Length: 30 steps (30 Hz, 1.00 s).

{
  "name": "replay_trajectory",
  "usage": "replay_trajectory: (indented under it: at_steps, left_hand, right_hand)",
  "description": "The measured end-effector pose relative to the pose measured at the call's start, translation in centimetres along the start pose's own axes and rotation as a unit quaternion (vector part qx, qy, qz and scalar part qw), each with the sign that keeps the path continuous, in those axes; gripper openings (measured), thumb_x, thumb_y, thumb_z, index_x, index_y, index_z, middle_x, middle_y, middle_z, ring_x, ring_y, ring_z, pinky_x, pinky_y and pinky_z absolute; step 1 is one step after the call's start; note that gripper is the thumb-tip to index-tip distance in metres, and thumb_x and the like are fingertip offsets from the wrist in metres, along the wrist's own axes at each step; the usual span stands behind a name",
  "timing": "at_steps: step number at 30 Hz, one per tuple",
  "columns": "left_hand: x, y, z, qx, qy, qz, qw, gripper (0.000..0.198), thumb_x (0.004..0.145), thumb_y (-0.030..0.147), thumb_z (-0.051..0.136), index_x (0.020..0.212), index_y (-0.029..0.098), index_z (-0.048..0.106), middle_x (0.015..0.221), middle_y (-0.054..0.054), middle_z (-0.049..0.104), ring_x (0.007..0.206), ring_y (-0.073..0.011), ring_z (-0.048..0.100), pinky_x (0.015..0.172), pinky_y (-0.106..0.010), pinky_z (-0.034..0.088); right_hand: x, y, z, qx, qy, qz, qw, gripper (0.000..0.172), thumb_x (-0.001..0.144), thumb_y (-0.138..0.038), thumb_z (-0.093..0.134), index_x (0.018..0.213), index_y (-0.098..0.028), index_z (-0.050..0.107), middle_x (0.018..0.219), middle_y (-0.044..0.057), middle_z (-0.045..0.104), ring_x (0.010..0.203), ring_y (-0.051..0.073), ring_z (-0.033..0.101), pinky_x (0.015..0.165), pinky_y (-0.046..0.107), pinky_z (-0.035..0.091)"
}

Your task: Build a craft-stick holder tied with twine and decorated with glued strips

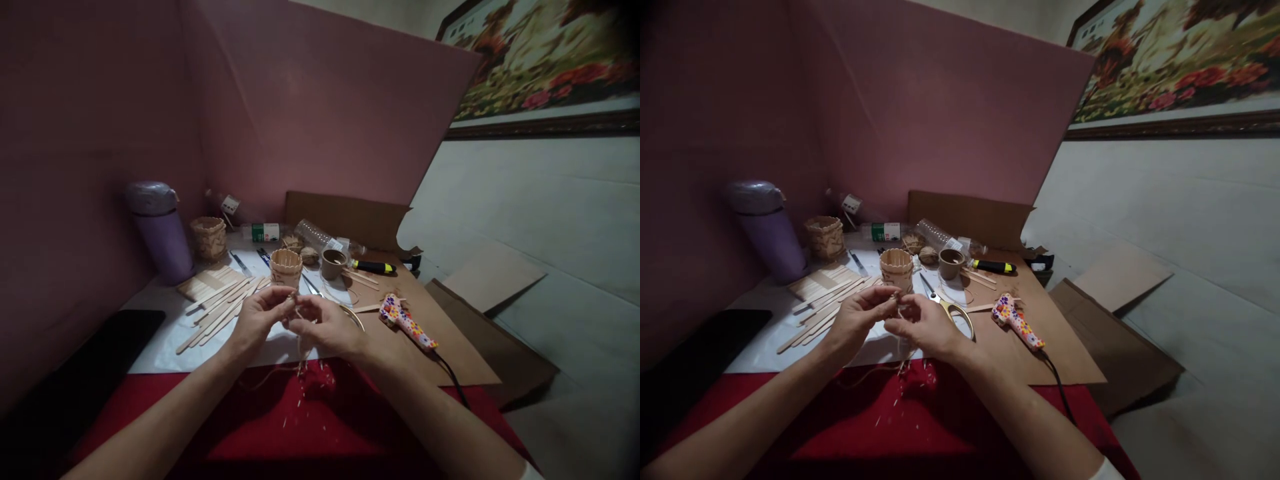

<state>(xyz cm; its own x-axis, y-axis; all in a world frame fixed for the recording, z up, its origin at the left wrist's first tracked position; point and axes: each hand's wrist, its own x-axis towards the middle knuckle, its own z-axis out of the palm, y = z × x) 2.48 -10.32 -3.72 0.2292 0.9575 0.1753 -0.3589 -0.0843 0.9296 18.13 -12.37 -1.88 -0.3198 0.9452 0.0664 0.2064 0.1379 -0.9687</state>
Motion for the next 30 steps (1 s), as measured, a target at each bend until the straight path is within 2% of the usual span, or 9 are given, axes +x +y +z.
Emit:
replay_trajectory:
  at_steps: [3, 6, 10, 14, 18, 21, 25, 28, 30]
  left_hand:
    - [0.0, 0.2, -0.1, -0.045, 0.015, -0.011, 0.999, 0.027, 0.067, 0.024, 0.076, 0.089, 0.012, 0.067, 0.078, -0.006, 0.071, 0.057, -0.0097, 0.058, 0.051, -0.021, 0.043]
    - [0.1, 0.7, -0.5, -0.088, 0.059, -0.048, 0.993, 0.029, 0.063, 0.02, 0.077, 0.089, 0.012, 0.065, 0.075, -0.005, 0.07, 0.057, -0.0082, 0.058, 0.054, -0.02, 0.043]
    - [0.5, 1.4, -1.2, -0.083, 0.1, -0.069, 0.989, 0.028, 0.058, 0.014, 0.076, 0.083, 0.012, 0.064, 0.063, 0.001, 0.063, 0.051, -0.0066, 0.055, 0.049, -0.018, 0.039]
    - [0.6, 1.6, -1.7, 0.016, 0.047, -0.113, 0.992, 0.022, 0.057, 0.016, 0.074, 0.077, 0.011, 0.065, 0.054, 0.001, 0.059, 0.046, -0.0073, 0.051, 0.046, -0.019, 0.034]
    - [0.3, 0.9, -1.8, 0.179, -0.003, -0.118, 0.977, 0.011, 0.061, 0.017, 0.068, 0.07, 0.012, 0.067, 0.045, 0.003, 0.053, 0.041, -0.0078, 0.044, 0.042, -0.02, 0.03]
    - [0.0, 0.0, -1.8, 0.31, -0.02, -0.049, 0.949, 0.008, 0.061, 0.013, 0.061, 0.065, 0.016, 0.068, 0.049, 0.001, 0.058, 0.045, -0.0105, 0.049, 0.044, -0.021, 0.034]
    - [-0.2, -0.6, -2.1, 0.474, -0.059, 0.073, 0.875, 0.02, 0.063, 0.007, 0.055, 0.066, 0.02, 0.07, 0.062, -0.001, 0.066, 0.058, -0.0142, 0.057, 0.054, -0.025, 0.042]
    - [-0.2, -0.4, -2.2, 0.561, -0.1, 0.147, 0.809, 0.02, 0.065, 0.006, 0.057, 0.064, 0.021, 0.069, 0.068, -0.003, 0.066, 0.068, -0.0181, 0.057, 0.06, -0.03, 0.043]
    - [-0.3, -0.2, -2.0, 0.57, -0.12, 0.197, 0.788, 0.013, 0.07, 0.012, 0.062, 0.066, 0.022, 0.07, 0.072, -0.004, 0.066, 0.075, -0.0203, 0.057, 0.067, -0.034, 0.045]
  right_hand:
    - [0.0, 0.4, 0.4, 0.042, -0.013, 0.049, 0.998, 0.03, 0.075, -0.044, 0.066, 0.074, -0.015, 0.061, 0.055, -0.003, 0.052, 0.045, 0.007, 0.041, 0.044, 0.02, 0.03]
    - [-0.4, 0.6, -0.5, 0.152, -0.053, 0.045, 0.986, 0.038, 0.081, -0.053, 0.056, 0.068, -0.017, 0.056, 0.049, -0.006, 0.042, 0.04, 0.006, 0.03, 0.041, 0.02, 0.023]
    - [-0.7, 0.8, -1.9, 0.27, 0.023, -0.016, 0.962, 0.036, 0.08, -0.044, 0.058, 0.058, -0.018, 0.047, 0.063, -0.001, 0.051, 0.052, 0.009, 0.043, 0.051, 0.022, 0.035]
    - [-0.6, 0.4, -3.3, 0.348, 0.103, -0.018, 0.932, 0.019, 0.076, -0.032, 0.055, 0.063, -0.018, 0.052, 0.087, 0.005, 0.062, 0.083, 0.016, 0.057, 0.077, 0.03, 0.045]
    - [-0.8, 0.0, -5.1, 0.419, 0.125, -0.025, 0.899, 0.03, 0.076, -0.033, 0.054, 0.053, -0.021, 0.038, 0.081, 0.005, 0.061, 0.088, 0.019, 0.058, 0.085, 0.038, 0.045]
    - [-1.0, -0.2, -6.5, 0.416, 0.155, -0.067, 0.893, 0.034, 0.081, -0.037, 0.051, 0.055, -0.023, 0.034, 0.063, 0.0, 0.049, 0.067, 0.015, 0.052, 0.077, 0.035, 0.048]
    - [-0.9, -0.3, -7.9, 0.422, 0.192, -0.123, 0.878, 0.034, 0.086, -0.046, 0.043, 0.061, -0.024, 0.042, 0.061, -0.002, 0.04, 0.054, 0.013, 0.041, 0.056, 0.028, 0.044]
    - [-0.6, -0.2, -7.6, 0.374, 0.196, -0.103, 0.901, 0.038, 0.086, -0.053, 0.044, 0.063, -0.023, 0.046, 0.06, -0.002, 0.038, 0.05, 0.013, 0.035, 0.044, 0.024, 0.033]
    - [-0.5, 0.0, -6.5, 0.35, 0.168, -0.067, 0.919, 0.042, 0.085, -0.058, 0.044, 0.063, -0.022, 0.047, 0.059, -0.002, 0.037, 0.049, 0.012, 0.032, 0.042, 0.024, 0.028]
